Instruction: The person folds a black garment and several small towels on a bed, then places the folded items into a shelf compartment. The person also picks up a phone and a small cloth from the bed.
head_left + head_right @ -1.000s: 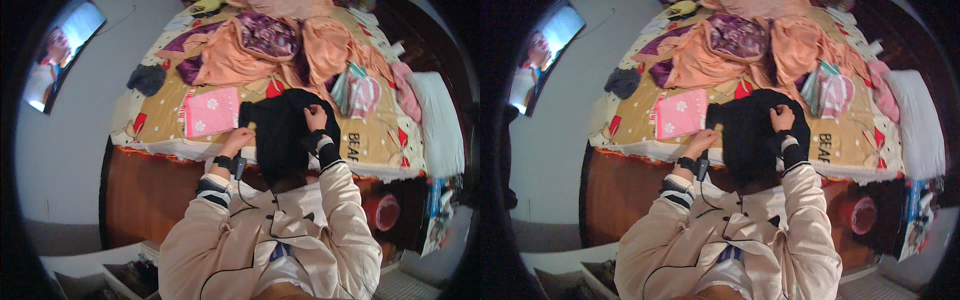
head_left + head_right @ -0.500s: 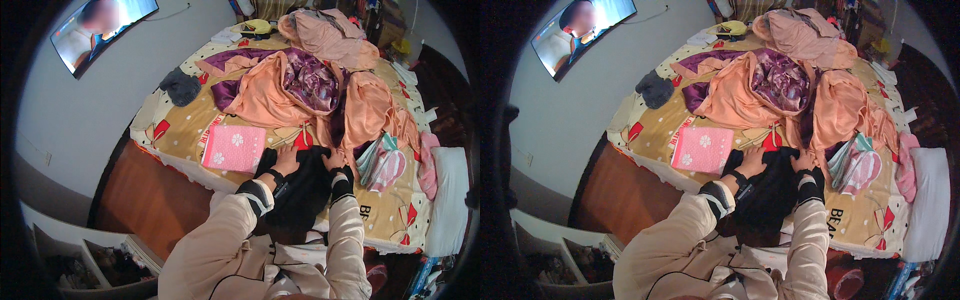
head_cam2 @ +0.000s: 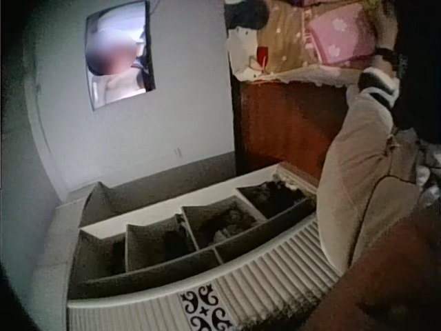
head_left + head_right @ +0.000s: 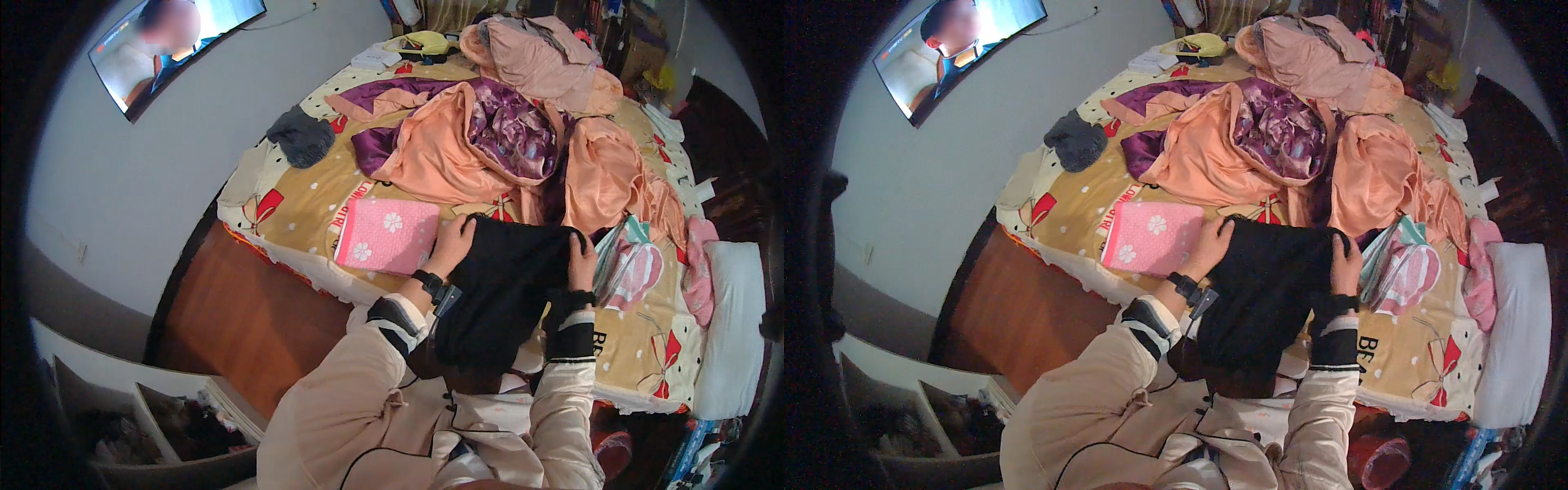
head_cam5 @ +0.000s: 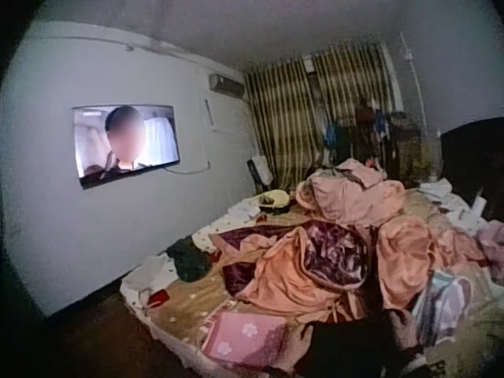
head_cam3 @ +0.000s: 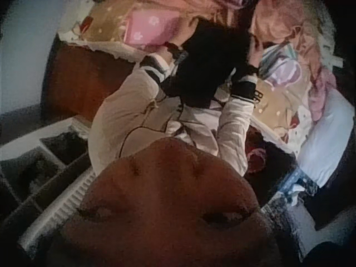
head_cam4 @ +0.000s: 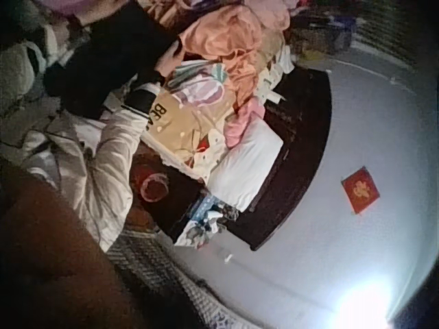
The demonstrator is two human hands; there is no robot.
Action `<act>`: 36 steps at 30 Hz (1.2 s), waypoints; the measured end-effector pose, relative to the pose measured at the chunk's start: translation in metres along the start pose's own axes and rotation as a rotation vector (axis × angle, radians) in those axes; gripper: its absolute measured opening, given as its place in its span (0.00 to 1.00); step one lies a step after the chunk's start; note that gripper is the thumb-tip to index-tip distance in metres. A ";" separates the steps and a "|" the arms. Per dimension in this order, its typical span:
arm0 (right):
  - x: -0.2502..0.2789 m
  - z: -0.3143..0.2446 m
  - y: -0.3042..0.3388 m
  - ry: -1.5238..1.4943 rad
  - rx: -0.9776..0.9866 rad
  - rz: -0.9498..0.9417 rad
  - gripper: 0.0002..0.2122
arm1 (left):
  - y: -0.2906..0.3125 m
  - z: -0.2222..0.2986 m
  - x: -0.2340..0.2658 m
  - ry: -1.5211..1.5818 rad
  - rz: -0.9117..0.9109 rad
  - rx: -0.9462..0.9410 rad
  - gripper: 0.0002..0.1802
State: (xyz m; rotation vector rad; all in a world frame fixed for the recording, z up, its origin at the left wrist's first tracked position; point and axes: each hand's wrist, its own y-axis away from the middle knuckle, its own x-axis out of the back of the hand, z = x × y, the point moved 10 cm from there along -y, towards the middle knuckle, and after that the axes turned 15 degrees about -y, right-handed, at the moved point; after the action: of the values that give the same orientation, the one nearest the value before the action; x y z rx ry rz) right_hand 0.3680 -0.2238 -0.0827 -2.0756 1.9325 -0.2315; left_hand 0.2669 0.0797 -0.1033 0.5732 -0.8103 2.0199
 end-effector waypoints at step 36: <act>0.058 -0.162 0.176 -0.139 0.034 0.053 0.04 | 0.140 0.067 0.125 1.110 -0.595 0.081 0.15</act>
State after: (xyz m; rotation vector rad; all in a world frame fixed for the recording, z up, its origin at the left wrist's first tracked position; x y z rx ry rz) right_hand 0.1561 -0.3081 0.0087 -1.9613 1.8852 -0.1050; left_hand 0.0892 0.0416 -0.0215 -0.2818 0.1233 1.4639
